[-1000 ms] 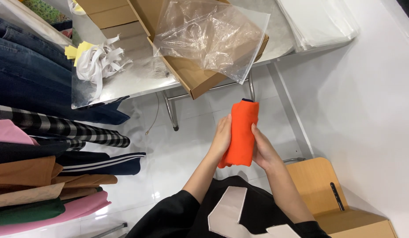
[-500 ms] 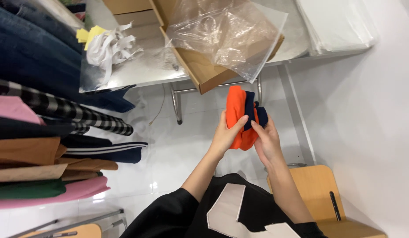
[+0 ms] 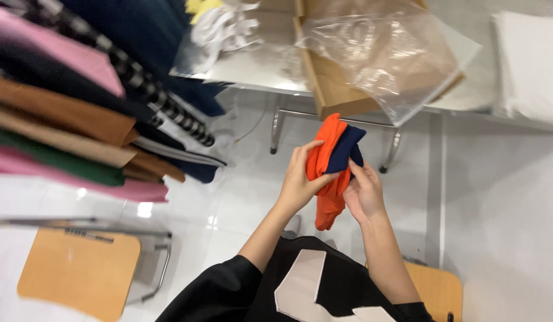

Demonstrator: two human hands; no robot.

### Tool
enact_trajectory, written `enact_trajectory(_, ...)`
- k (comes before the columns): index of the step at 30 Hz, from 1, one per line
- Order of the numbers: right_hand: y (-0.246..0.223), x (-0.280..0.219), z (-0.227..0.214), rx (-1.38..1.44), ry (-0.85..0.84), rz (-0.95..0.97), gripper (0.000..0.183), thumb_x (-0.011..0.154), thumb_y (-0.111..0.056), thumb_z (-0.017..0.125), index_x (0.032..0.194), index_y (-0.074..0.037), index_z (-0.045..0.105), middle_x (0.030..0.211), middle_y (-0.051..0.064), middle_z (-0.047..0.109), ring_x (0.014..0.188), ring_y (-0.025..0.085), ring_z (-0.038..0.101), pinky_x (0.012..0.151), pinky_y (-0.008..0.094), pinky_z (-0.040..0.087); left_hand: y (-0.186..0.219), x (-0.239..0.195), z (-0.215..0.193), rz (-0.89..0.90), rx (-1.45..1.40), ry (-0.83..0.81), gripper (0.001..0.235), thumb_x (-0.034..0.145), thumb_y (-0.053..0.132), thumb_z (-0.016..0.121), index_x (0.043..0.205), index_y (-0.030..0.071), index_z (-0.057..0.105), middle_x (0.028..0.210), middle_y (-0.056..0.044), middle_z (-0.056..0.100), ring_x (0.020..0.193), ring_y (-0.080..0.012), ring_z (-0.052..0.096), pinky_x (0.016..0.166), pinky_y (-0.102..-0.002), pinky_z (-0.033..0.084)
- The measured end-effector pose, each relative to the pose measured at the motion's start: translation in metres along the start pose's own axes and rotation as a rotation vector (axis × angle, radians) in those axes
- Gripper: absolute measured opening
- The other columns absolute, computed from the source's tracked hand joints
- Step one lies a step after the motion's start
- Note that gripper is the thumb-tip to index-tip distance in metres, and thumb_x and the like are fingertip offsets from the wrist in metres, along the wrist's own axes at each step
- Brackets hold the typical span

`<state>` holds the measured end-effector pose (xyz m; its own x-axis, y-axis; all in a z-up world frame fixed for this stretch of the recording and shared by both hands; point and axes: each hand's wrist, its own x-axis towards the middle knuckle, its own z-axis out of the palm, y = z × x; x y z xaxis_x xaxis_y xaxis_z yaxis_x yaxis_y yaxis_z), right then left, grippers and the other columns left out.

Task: The person unpacks a red garment from a plastic bag and hangs it on a metal hanger on a clothing rack. They then handle and stack several clear plastic bags and cardboard boxes on a metal table. Finally, they take a black garment from the rack and fold it neatly on the table.

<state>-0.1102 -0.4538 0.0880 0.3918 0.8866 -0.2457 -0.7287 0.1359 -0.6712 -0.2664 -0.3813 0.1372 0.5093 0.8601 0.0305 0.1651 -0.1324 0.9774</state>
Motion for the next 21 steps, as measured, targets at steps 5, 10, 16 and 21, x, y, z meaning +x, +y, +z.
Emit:
enact_trajectory(5, 0.026, 0.004, 0.046, -0.156, -0.114, 0.081, 0.013, 0.108, -0.003, 0.060, 0.117, -0.010, 0.064, 0.121, 0.010, 0.076, 0.115, 0.022, 0.071, 0.106, 0.043, 0.057, -0.031, -0.013, -0.039, 0.022, 0.103, 0.244, 0.027, 0.100, 0.032, 0.078, 0.122, 0.020, 0.069, 0.113, -0.009, 0.071, 0.118, -0.0351, 0.069, 0.102, -0.049, 0.054)
enact_trajectory(10, 0.071, 0.033, 0.059, -0.361, -0.196, 0.135, 0.020, 0.107, -0.006, 0.064, 0.124, -0.013, 0.056, 0.127, 0.005, 0.072, 0.116, 0.018, 0.067, 0.105, 0.041, 0.056, -0.072, -0.029, -0.079, -0.153, -0.023, 0.497, 0.018, 0.110, 0.035, 0.064, 0.117, 0.020, 0.072, 0.098, -0.009, 0.079, 0.095, -0.0273, 0.078, 0.085, -0.043, 0.061)
enact_trajectory(16, 0.092, 0.030, 0.125, -0.683, -0.172, 0.149, 0.045, 0.113, -0.029, 0.057, 0.150, -0.012, 0.038, 0.143, 0.010, 0.059, 0.135, 0.020, 0.055, 0.112, 0.042, 0.046, -0.077, -0.034, -0.124, -0.237, -0.468, 0.689, 0.024, 0.117, 0.037, 0.049, 0.127, 0.018, 0.057, 0.108, -0.013, 0.079, 0.097, -0.0218, 0.074, 0.080, -0.037, 0.064)
enact_trajectory(21, 0.108, 0.039, 0.183, -0.723, -0.387, 0.316, 0.083, 0.109, -0.069, 0.022, 0.161, -0.010, 0.049, 0.168, 0.016, 0.043, 0.157, 0.033, 0.036, 0.129, 0.055, 0.022, -0.086, -0.020, -0.176, -0.265, -0.483, 0.754, 0.027, 0.116, 0.040, 0.048, 0.118, 0.014, 0.054, 0.100, -0.012, 0.079, 0.089, -0.0178, 0.075, 0.075, -0.031, 0.063)
